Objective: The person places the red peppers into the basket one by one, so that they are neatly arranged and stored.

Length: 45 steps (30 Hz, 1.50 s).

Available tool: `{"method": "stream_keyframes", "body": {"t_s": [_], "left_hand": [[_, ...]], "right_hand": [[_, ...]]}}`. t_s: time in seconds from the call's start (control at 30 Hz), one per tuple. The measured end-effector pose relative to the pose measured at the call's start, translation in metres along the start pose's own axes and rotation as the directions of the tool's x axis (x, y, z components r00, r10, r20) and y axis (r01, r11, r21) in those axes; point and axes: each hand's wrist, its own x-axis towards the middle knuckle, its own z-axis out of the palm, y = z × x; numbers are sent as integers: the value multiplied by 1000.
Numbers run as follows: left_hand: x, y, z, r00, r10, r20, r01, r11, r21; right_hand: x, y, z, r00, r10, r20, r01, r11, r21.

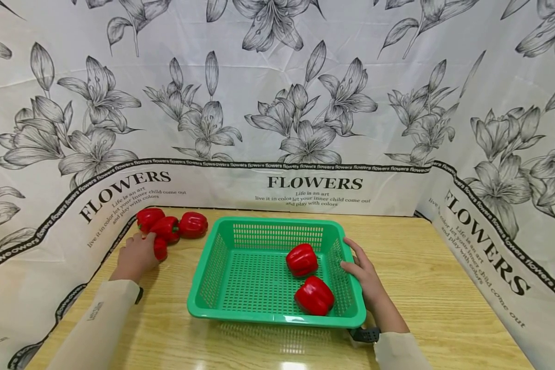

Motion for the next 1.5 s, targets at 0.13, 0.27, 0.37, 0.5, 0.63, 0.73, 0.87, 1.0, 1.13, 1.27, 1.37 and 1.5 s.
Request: {"method": "stream_keyframes", "body": {"t_s": [0.13,0.27,0.37,0.5,0.63,0.73,0.87,1.0,1.13,1.27,1.37,1.5], "left_hand": [[-2,0,-1,999,31,-41,-31,1000,-1],[-4,2,-3,997,52,-61,-51,999,3],[-3,3,-6,997,52,-62,-52,999,-4],[-1,5,-10,997,45,-60,-47,999,-22],[1,8,-13,998,41,-50,-43,999,-34],[-1,10,-15,998,48,-52,-50,998,-38],[-6,16,-22,995,69,-72,-72,997,-33],[-10,25,-30,992,91,-87,-94,995,-30],[-10,32,-36,992,100,-79,-103,994,-42],[-11,38,-41,992,108,-71,-112,993,-45],[-13,43,-46,988,130,-87,-134,990,-41],[-15,51,-52,984,143,-102,-148,988,-38]], "right_hand": [[0,1,0,1000,7,0,-7,1000,-4],[-1,1,0,1000,12,0,-12,1000,-14],[-1,0,0,1000,13,1,-13,1000,-19],[0,0,0,1000,13,-2,-13,1000,-23],[0,0,0,1000,9,-1,-9,1000,-24],[0,1,0,1000,8,-1,-8,1000,-24],[0,1,0,1000,10,-4,-10,1000,-28],[0,1,0,1000,13,-6,-13,999,-31],[0,1,0,1000,17,-10,-18,999,-34],[0,0,0,1000,21,-13,-22,999,-35],[0,0,0,1000,23,-13,-24,999,-30],[0,0,0,1000,23,-10,-23,1000,-17]]}}
